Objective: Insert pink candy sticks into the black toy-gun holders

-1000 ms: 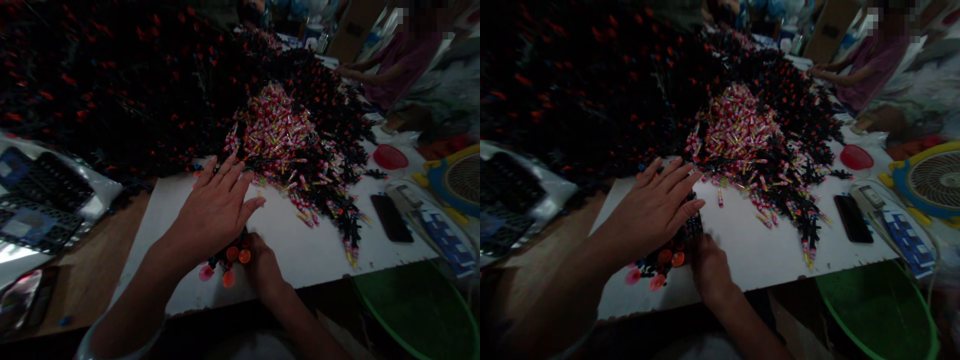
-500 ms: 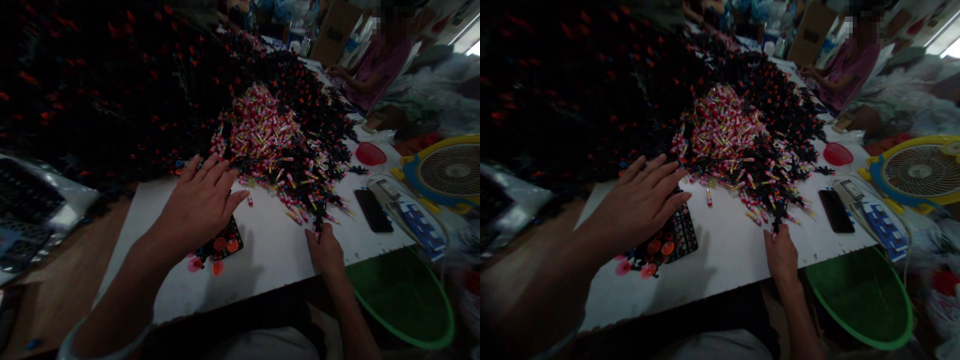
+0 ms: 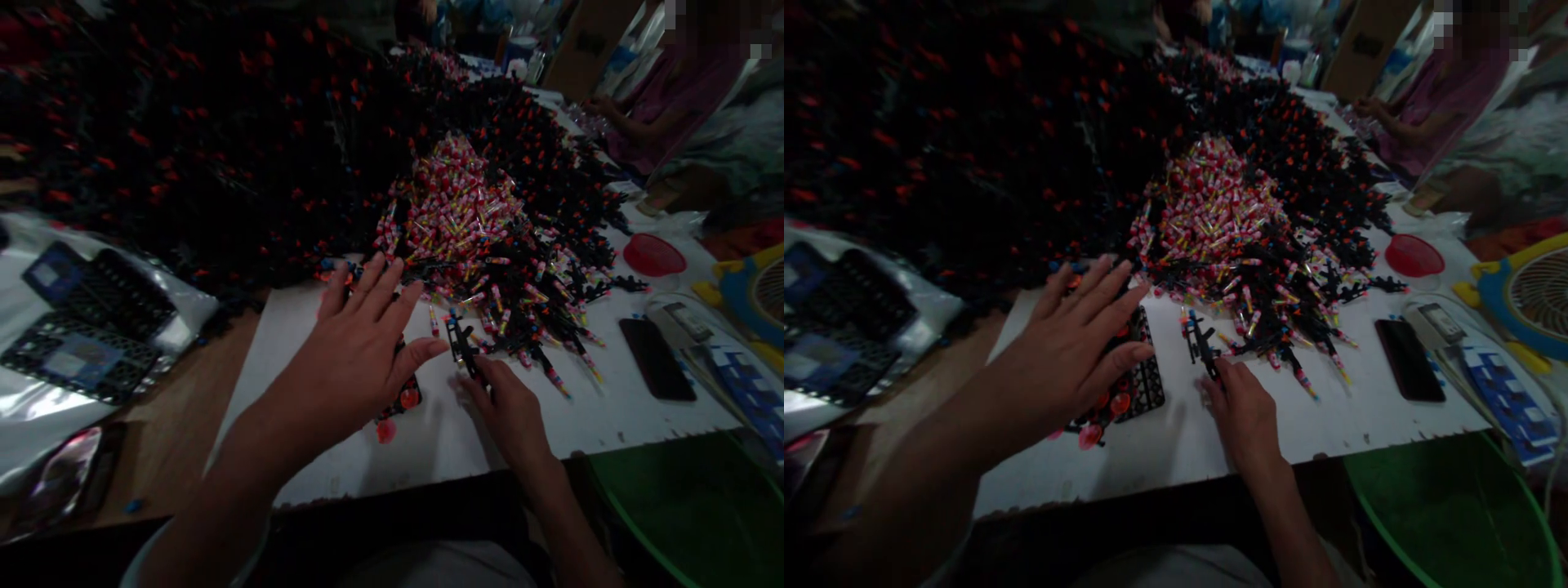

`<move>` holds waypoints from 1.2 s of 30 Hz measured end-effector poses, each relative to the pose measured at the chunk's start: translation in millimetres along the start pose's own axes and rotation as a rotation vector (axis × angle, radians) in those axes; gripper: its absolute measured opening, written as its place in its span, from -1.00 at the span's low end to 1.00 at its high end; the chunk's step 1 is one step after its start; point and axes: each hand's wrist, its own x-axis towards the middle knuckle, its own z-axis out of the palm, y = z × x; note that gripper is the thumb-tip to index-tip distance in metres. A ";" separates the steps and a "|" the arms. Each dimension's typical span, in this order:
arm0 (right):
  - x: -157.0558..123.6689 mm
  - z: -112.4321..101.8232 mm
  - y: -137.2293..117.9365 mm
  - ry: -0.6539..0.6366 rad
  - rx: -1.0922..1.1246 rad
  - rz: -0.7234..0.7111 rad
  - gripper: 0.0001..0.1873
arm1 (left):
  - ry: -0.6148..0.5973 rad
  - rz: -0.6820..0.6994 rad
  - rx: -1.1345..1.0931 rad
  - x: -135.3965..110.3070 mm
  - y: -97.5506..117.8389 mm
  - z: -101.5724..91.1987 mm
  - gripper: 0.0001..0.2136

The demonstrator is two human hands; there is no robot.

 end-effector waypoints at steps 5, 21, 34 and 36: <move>1.4 14.1 -14.4 -0.172 -0.108 0.073 -0.70 | -0.050 -0.021 0.021 2.7 2.8 10.5 -0.51; -9.2 60.2 -40.1 -0.193 0.855 0.078 -0.84 | -0.002 -0.028 -0.032 0.2 3.1 11.5 -0.57; 1.3 44.4 -35.3 -0.101 0.163 -0.131 -0.77 | -0.011 0.002 -0.009 4.4 -0.8 12.5 -0.52; 7.4 30.3 -14.7 0.004 -0.032 -0.025 -0.71 | -0.017 0.022 -0.011 2.9 -2.0 11.8 -0.52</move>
